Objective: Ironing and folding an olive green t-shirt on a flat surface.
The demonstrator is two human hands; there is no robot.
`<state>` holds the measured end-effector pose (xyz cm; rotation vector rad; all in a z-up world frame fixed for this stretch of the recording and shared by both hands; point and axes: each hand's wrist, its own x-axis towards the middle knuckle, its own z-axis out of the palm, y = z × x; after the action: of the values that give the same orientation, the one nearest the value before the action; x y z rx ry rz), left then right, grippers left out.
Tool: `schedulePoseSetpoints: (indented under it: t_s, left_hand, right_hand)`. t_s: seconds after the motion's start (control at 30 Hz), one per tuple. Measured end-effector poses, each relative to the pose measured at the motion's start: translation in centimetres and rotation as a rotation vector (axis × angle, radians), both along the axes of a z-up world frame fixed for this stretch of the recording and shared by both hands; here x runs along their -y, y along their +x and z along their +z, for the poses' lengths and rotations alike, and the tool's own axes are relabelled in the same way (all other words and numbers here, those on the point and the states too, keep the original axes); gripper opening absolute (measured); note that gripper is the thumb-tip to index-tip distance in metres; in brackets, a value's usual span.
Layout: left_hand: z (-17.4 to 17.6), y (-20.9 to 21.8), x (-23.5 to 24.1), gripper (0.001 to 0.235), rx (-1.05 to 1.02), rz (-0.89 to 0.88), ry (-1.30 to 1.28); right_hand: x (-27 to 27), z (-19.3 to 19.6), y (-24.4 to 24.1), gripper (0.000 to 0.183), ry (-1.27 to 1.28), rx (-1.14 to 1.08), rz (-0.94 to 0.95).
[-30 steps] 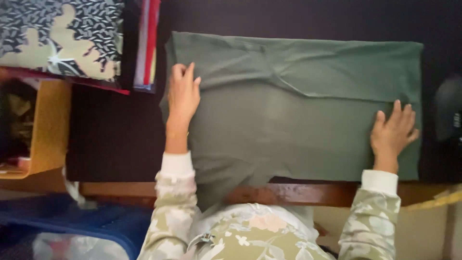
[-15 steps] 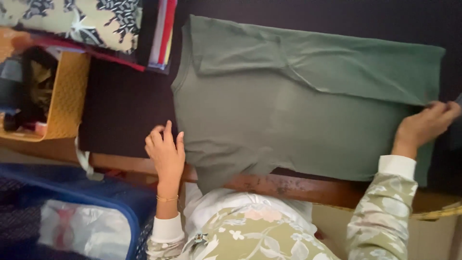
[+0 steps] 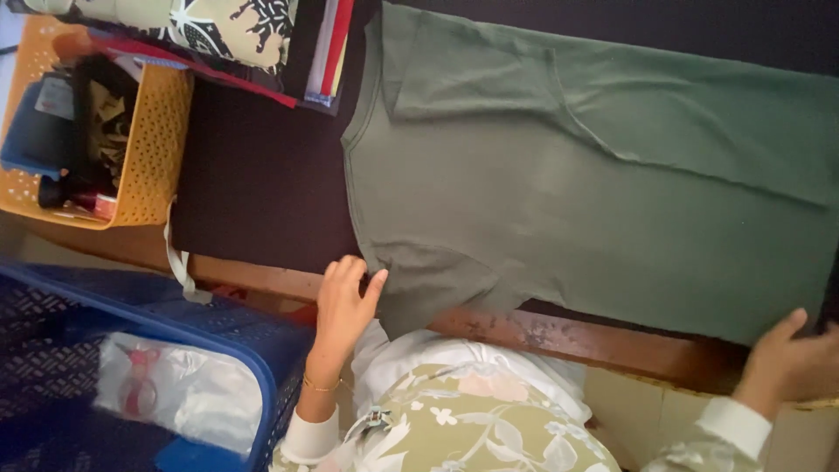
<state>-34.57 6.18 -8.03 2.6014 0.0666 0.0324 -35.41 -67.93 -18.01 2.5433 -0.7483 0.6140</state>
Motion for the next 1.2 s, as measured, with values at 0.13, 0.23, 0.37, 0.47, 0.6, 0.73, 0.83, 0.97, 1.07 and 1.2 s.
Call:
schedulePoseSetpoints:
  t_s: [0.13,0.23,0.37,0.47,0.6,0.73,0.83,0.97,1.07,1.2]
  left_hand:
    - [-0.2,-1.0,0.9,0.046,-0.156,0.204,-0.391]
    - [1.8,-0.6,1.5,0.030,-0.349,0.289,-0.565]
    - [-2.2,-2.1,0.2,0.049,-0.424,0.168,-0.541]
    - [-0.9,-0.9,-0.4,0.040,-0.414,0.272,-0.921]
    - [2.7,5.4,-0.1,0.018,-0.207,0.239,-1.196]
    - [2.3,13.9,0.8,0.027,-0.059,0.298,-1.131]
    - [1.2,20.3,1.8,0.043,-0.045,0.345,-1.066]
    - [-3.3,25.2,2.3,0.045,0.047,0.275,-0.936]
    - [-1.6,25.0,2.7,0.046,0.058,0.295,-0.974]
    - [-1.3,26.0,2.6,0.046,0.080,0.267,-0.956]
  right_hand:
    - [2.3,-1.5,-2.9,0.051,0.142,0.104,0.010]
    - [3.9,-2.2,-2.8,0.046,0.270,0.087,0.044]
    - [1.1,-0.5,-1.9,0.024,0.710,0.325,0.101]
    - [-1.3,4.5,0.1,0.019,1.541,0.644,-0.282]
    - [2.1,5.0,4.7,0.030,1.911,0.760,-0.272]
    - [4.3,4.2,10.8,0.023,2.183,1.071,0.095]
    - [3.3,3.0,15.3,0.019,2.073,1.063,0.198]
    - [0.5,2.7,18.2,0.020,1.642,0.870,0.073]
    - [-1.9,5.1,17.1,0.015,1.659,0.901,0.121]
    - [1.0,3.5,17.8,0.018,1.644,1.041,0.200]
